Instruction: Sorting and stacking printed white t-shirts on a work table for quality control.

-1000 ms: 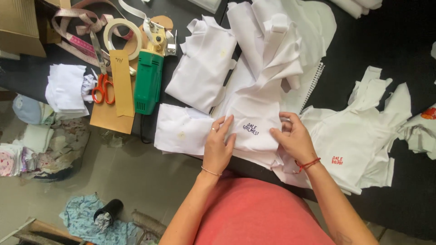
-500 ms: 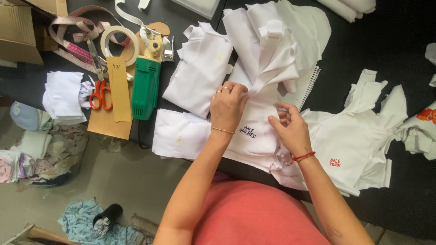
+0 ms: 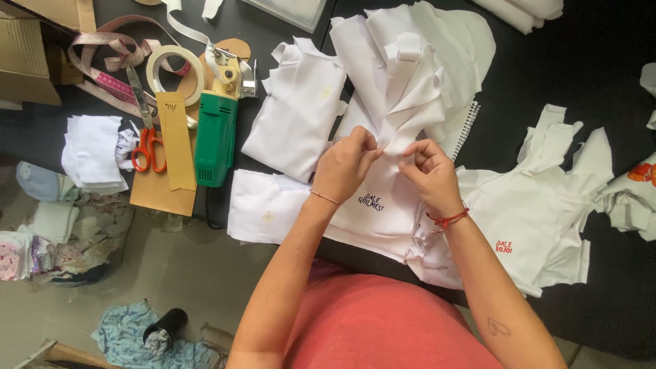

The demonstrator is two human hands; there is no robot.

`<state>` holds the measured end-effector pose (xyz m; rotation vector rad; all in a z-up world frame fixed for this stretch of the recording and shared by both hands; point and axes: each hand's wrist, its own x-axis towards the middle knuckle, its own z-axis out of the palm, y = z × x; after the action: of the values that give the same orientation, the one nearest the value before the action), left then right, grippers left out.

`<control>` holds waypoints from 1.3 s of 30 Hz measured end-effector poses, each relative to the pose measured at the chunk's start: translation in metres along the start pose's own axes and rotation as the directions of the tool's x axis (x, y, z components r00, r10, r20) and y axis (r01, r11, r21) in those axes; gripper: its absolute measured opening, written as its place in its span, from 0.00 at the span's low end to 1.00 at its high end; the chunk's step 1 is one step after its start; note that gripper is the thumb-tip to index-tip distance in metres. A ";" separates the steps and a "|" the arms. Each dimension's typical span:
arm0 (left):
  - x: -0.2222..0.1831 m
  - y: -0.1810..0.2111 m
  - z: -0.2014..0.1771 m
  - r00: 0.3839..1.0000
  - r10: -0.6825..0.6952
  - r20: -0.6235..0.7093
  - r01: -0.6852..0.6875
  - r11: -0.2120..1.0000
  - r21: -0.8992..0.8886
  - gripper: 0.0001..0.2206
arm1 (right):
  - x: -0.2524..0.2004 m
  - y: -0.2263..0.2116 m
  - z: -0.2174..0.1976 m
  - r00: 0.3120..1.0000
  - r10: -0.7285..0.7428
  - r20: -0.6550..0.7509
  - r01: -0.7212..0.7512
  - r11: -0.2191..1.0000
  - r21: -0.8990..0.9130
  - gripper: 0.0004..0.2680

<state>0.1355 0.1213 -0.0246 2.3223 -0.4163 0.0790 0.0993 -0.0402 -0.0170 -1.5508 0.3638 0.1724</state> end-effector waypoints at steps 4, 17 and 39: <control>0.005 -0.001 -0.012 0.898 -0.278 0.342 0.396 0.849 -0.349 0.08 | -0.012 -0.055 0.016 0.991 -0.076 0.113 0.074 0.997 0.021 0.09; 0.014 -0.025 -0.002 0.746 -0.345 0.570 0.611 0.696 -0.377 0.15 | 0.009 -0.030 0.003 0.950 -0.134 0.282 0.239 0.894 -0.379 0.16; -0.001 0.064 -0.068 0.605 -0.068 0.793 0.701 0.517 -0.491 0.15 | -0.047 -0.029 -0.036 0.956 0.273 0.108 -0.269 0.962 -0.045 0.21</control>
<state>0.1182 0.1277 0.0672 1.3846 -0.1396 -1.0876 0.0604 -0.0709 0.0263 -1.5088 0.4849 0.4804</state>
